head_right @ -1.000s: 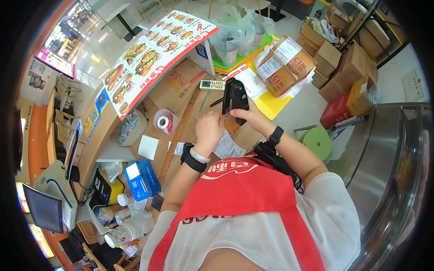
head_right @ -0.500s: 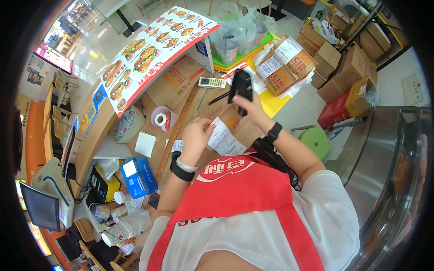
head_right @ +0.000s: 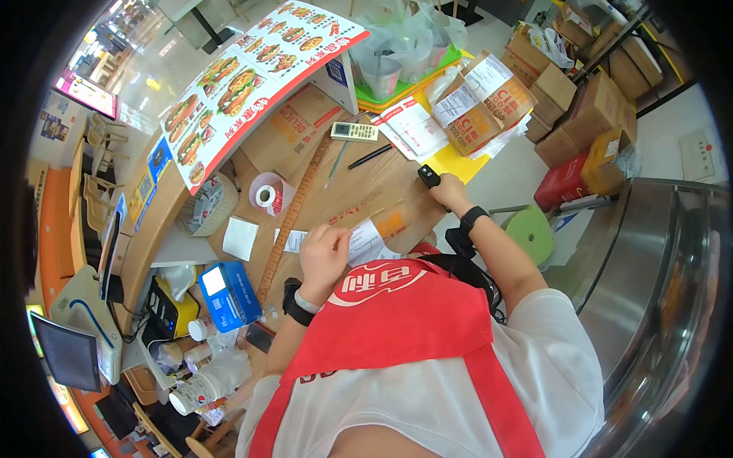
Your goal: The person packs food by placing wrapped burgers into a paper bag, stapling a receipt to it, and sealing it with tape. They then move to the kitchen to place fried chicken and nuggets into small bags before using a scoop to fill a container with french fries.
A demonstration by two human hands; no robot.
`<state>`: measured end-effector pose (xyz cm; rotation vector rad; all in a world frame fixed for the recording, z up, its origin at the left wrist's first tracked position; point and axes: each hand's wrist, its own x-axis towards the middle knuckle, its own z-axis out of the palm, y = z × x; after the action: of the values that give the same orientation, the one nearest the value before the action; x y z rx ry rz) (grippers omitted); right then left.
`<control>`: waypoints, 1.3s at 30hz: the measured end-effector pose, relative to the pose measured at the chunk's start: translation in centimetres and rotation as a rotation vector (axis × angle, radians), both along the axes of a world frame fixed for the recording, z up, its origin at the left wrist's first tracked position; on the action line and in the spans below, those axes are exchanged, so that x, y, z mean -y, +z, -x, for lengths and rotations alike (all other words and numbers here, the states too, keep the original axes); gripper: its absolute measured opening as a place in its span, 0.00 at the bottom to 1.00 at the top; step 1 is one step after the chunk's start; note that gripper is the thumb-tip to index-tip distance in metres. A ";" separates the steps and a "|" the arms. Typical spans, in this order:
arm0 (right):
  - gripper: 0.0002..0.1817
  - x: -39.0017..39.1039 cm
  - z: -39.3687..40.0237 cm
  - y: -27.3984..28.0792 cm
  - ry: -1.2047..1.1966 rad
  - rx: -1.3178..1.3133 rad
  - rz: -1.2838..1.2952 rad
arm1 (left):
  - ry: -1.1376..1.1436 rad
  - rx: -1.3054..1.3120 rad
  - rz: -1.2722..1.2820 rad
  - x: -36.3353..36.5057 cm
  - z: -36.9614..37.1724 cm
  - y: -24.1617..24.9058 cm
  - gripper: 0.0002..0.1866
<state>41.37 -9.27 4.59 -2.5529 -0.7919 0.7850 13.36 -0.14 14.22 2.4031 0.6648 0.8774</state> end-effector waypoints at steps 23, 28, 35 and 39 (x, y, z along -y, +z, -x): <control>0.17 -1.7 2.8 -2.6 0.783 0.671 -0.185 | 0.108 0.046 0.089 -0.1 -0.1 0.0 0.03; 0.15 0.2 2.4 -2.6 0.797 0.641 -0.054 | 0.129 0.027 0.112 -0.7 -0.5 -0.3 0.04; 0.06 7.8 0.5 -1.4 0.725 0.519 0.088 | 0.165 0.063 0.119 -1.4 -1.7 -0.7 0.05; 0.03 9.1 -1.0 -1.4 0.510 0.477 0.036 | 0.166 0.067 0.137 -1.9 -2.8 -1.0 0.05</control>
<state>42.32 -18.35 3.19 -2.6294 -1.6325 0.3081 16.16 1.74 13.21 2.2116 0.8792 0.9429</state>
